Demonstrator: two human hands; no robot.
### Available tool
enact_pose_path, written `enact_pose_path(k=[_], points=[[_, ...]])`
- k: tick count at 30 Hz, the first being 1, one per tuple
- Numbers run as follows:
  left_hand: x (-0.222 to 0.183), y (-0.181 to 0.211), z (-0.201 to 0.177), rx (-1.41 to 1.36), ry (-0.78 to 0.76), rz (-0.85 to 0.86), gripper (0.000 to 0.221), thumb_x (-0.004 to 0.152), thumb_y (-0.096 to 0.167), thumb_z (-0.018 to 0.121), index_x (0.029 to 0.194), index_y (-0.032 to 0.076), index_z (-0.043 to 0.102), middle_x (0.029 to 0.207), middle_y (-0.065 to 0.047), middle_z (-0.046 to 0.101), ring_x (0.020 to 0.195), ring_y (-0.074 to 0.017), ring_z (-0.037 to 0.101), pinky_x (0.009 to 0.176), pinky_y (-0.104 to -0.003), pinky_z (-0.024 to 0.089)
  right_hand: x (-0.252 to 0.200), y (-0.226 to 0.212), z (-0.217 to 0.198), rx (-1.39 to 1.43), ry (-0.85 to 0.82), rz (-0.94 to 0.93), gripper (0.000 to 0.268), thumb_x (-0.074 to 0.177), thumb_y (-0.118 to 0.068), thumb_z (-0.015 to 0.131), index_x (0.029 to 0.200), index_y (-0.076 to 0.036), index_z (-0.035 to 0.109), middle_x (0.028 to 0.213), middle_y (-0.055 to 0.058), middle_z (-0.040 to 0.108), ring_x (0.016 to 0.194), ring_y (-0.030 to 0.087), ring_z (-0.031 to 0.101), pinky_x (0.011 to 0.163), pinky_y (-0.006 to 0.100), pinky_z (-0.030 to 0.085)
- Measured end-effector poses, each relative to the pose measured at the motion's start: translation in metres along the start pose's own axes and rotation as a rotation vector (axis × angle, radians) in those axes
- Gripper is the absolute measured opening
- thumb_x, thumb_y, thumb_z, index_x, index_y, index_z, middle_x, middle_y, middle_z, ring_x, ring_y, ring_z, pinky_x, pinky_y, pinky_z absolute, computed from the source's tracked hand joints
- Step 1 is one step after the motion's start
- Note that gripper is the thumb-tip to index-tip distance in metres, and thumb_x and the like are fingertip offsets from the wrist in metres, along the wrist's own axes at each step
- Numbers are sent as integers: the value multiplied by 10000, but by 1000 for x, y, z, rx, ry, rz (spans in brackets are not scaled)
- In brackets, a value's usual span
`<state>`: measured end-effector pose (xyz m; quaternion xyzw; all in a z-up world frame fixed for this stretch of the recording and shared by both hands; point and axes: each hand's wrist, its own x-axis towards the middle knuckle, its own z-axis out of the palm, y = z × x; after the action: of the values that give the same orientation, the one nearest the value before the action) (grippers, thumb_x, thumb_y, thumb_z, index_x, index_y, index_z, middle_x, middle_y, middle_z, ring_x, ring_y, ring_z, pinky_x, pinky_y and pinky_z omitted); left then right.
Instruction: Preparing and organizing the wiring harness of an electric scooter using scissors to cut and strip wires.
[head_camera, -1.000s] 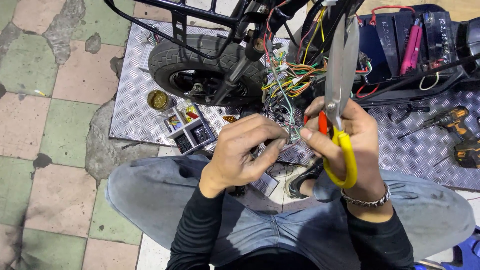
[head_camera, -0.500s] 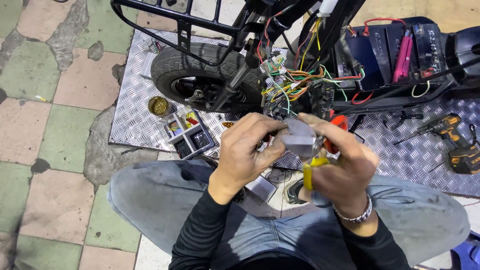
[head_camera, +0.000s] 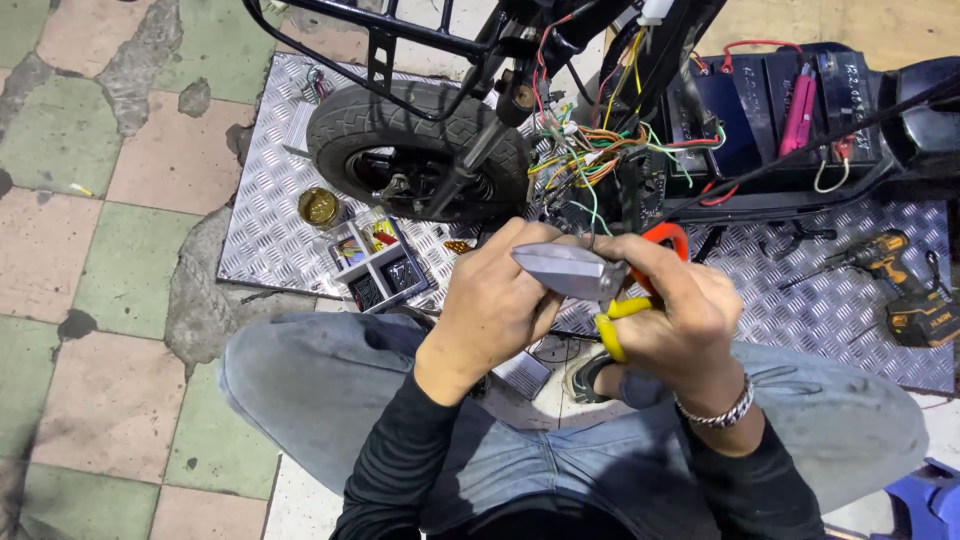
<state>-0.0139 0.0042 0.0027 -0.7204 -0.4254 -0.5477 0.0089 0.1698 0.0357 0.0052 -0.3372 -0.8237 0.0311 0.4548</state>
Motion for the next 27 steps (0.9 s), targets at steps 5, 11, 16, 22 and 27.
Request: enact_pose_path(k=[5,11,16,22,27], points=[[-2,-7,3,60,-45,93,162,963,155,617,862,33,652,868,-104,596,758,-286,623,571,-364,569,12,1,-11,93,-101,-42,472,624,74,674,1069,-41,777,667,31,644,567,263,662,703,376,577],[8,-11,7,211,-23,209,172,949,207,640,883,48,654,796,-86,559,773,-305,640,554,-382,576,24,5,-24,153,-282,107,519,600,77,767,1093,-88,754,563,80,593,536,334,649,573,376,527],[13,-15,-2,-67,-29,60,168,935,183,710,1029,46,680,915,-119,660,856,-327,698,653,-397,601,34,5,-25,385,-224,367,324,828,21,813,1112,-78,693,575,33,536,577,32,441,533,195,405],[-2,-12,14,54,17,-52,172,944,213,726,1052,81,704,932,-69,689,836,-259,720,677,-349,608,34,5,-14,311,-231,280,323,805,12,838,1083,-89,709,590,66,589,538,169,633,570,251,497],[0,-3,15,221,61,-13,97,922,199,681,891,107,673,797,-18,604,707,-200,635,615,-301,565,21,14,-7,316,-263,254,366,764,-16,836,1099,-110,723,624,56,637,552,192,643,592,306,522]])
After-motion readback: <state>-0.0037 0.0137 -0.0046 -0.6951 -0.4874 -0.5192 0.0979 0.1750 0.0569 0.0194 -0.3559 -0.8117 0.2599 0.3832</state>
